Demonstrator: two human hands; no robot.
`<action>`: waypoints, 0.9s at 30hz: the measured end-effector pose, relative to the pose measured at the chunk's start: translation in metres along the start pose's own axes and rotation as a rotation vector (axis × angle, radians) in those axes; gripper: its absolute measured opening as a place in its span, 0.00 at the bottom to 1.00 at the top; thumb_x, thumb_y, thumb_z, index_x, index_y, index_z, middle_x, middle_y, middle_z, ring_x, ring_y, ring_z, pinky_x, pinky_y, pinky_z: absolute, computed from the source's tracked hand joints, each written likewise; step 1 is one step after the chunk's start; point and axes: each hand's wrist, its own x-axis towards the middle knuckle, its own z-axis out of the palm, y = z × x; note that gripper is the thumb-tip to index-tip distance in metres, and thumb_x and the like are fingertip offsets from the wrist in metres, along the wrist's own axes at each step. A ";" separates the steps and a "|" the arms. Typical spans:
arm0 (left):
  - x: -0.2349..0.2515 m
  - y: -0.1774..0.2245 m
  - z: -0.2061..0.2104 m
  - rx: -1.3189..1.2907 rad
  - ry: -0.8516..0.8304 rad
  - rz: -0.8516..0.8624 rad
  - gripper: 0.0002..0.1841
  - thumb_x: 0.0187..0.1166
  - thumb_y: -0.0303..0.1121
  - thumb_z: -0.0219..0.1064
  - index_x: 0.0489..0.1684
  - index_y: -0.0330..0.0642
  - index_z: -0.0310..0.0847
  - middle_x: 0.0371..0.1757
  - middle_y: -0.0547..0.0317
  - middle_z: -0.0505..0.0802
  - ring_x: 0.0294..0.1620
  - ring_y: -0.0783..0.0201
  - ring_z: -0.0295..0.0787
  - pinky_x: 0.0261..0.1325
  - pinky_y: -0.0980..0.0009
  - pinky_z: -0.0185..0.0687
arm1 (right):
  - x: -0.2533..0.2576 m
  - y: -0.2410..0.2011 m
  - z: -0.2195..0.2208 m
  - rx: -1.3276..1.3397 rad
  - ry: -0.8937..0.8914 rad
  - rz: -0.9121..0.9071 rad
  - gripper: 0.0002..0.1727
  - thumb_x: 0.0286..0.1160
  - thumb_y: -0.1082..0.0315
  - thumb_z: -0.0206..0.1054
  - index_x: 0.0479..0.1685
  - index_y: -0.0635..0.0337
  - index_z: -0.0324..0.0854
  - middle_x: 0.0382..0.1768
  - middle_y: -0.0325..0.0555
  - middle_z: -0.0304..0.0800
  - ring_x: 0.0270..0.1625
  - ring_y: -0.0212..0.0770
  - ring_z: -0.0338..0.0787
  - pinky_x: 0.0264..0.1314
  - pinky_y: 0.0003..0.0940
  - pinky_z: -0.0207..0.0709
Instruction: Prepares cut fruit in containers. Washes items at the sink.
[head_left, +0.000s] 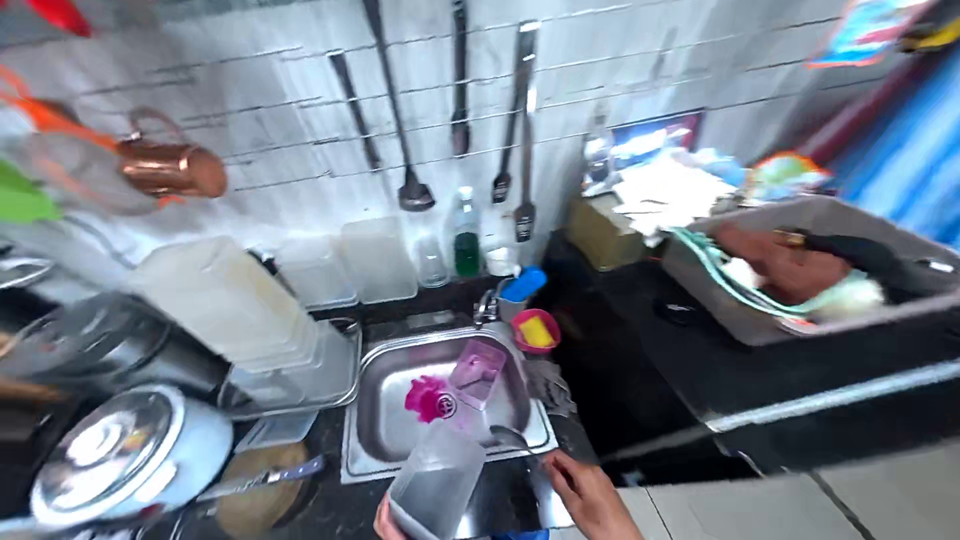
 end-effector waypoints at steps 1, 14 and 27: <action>0.005 -0.001 0.006 0.017 0.064 -0.056 0.76 0.29 0.37 0.93 0.88 0.21 0.39 0.85 0.15 0.56 0.87 0.32 0.56 0.87 0.47 0.61 | 0.022 -0.003 -0.002 -0.061 -0.022 -0.010 0.16 0.85 0.60 0.58 0.51 0.58 0.89 0.31 0.52 0.92 0.36 0.53 0.93 0.41 0.62 0.84; 0.024 -0.005 -0.009 -0.023 0.617 -0.093 0.77 0.18 0.43 0.97 0.81 0.22 0.49 0.78 0.31 0.75 0.79 0.54 0.76 0.81 0.60 0.75 | 0.139 -0.163 0.207 -0.642 -1.009 -0.598 0.11 0.75 0.74 0.65 0.49 0.72 0.87 0.55 0.70 0.89 0.63 0.71 0.87 0.65 0.69 0.77; -0.025 -0.064 -0.121 0.207 0.692 -0.506 0.83 0.24 0.46 0.96 0.88 0.21 0.33 0.82 0.25 0.69 0.83 0.47 0.71 0.85 0.56 0.71 | 0.217 -0.055 0.170 0.065 -0.517 -0.628 0.19 0.84 0.64 0.55 0.51 0.64 0.91 0.47 0.52 0.95 0.50 0.45 0.94 0.59 0.46 0.88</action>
